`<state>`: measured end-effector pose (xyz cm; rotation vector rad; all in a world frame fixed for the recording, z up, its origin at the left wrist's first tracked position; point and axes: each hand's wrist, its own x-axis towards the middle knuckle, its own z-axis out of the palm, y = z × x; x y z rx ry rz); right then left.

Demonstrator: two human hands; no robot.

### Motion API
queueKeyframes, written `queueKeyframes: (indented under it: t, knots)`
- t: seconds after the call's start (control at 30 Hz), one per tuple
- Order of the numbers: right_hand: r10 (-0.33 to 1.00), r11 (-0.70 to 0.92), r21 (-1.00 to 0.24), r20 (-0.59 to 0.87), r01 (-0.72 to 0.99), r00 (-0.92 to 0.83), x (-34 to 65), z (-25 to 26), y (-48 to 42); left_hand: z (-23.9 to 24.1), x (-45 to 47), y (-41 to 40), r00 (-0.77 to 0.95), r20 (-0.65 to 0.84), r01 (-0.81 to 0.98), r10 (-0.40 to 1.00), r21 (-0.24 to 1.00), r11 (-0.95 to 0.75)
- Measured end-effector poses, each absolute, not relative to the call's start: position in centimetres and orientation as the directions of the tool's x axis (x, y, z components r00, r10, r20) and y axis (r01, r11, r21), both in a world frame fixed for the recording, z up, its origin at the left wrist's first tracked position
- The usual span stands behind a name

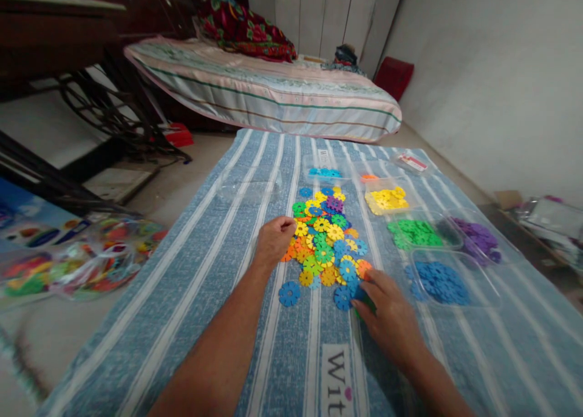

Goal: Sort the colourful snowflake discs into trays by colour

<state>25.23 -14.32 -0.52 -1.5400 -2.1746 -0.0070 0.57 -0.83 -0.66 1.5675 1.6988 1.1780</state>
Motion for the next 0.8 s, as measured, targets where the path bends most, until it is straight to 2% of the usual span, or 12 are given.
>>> queueKeyframes:
  t: [0.33,0.8]
  knots:
    - [0.882,0.384,-0.342,0.411,0.858,-0.231,25.3,-0.5,-14.8,-0.8,0.5,-0.7,-0.184,0.164,0.503,0.969,0.863,-0.05]
    - [0.853,0.445,-0.348,0.444,0.825,-0.273,25.8,0.8,-14.5,-0.7,0.5,-0.7,-0.182,0.173,0.509,0.968,0.859,-0.058]
